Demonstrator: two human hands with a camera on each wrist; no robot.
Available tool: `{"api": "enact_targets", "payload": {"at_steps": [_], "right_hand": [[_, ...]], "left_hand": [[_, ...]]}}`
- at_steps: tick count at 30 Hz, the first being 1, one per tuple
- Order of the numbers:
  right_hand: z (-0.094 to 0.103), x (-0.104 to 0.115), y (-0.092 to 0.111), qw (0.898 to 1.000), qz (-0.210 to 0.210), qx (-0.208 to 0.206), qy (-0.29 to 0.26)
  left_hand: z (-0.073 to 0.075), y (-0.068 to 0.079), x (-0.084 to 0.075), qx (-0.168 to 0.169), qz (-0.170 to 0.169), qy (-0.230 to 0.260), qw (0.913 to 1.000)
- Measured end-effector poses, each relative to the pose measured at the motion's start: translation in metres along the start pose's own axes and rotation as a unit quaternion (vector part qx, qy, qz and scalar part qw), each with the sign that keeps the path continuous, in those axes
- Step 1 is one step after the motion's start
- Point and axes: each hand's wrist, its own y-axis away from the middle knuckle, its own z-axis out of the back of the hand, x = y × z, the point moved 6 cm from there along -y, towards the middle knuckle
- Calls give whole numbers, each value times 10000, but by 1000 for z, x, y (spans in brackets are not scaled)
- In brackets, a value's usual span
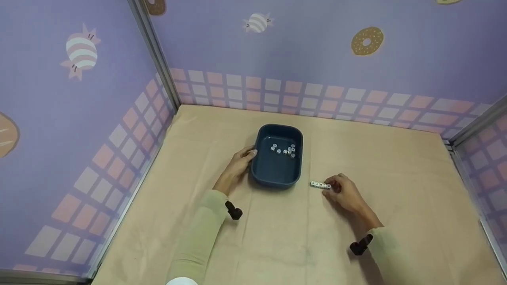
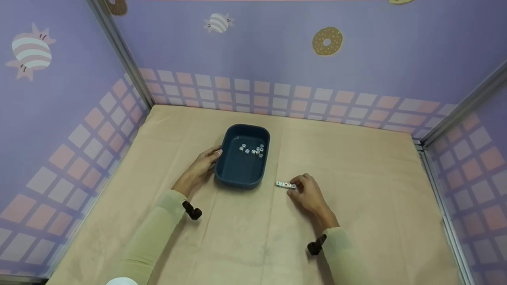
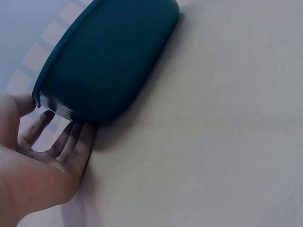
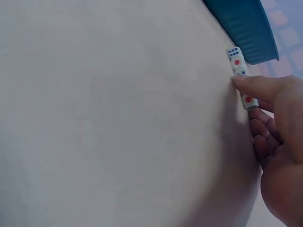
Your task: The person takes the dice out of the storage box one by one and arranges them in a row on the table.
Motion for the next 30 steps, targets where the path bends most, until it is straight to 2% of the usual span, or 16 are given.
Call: {"api": "enact_targets", "payload": {"at_steps": [8,12,18,24,30], "right_hand": [[-10,-3,4,9996,-129,-116,-209],[-10,-3,5,9995,-108,-176,-232],[-7,-3,9,9996,-62,-255,-132],[-3,2,9,9995,89,-275,86],[-1,20,2,9972,358,-328,564]], "left_hand": [[4,2,5,-49,34,-32,10000],[4,3,4,-77,-12,63,9999],[1,4,4,-80,-25,-165,9998],[-3,-2,-1,-109,-159,-291,9994],[-1,1,1,-12,-115,-117,9999]]}}
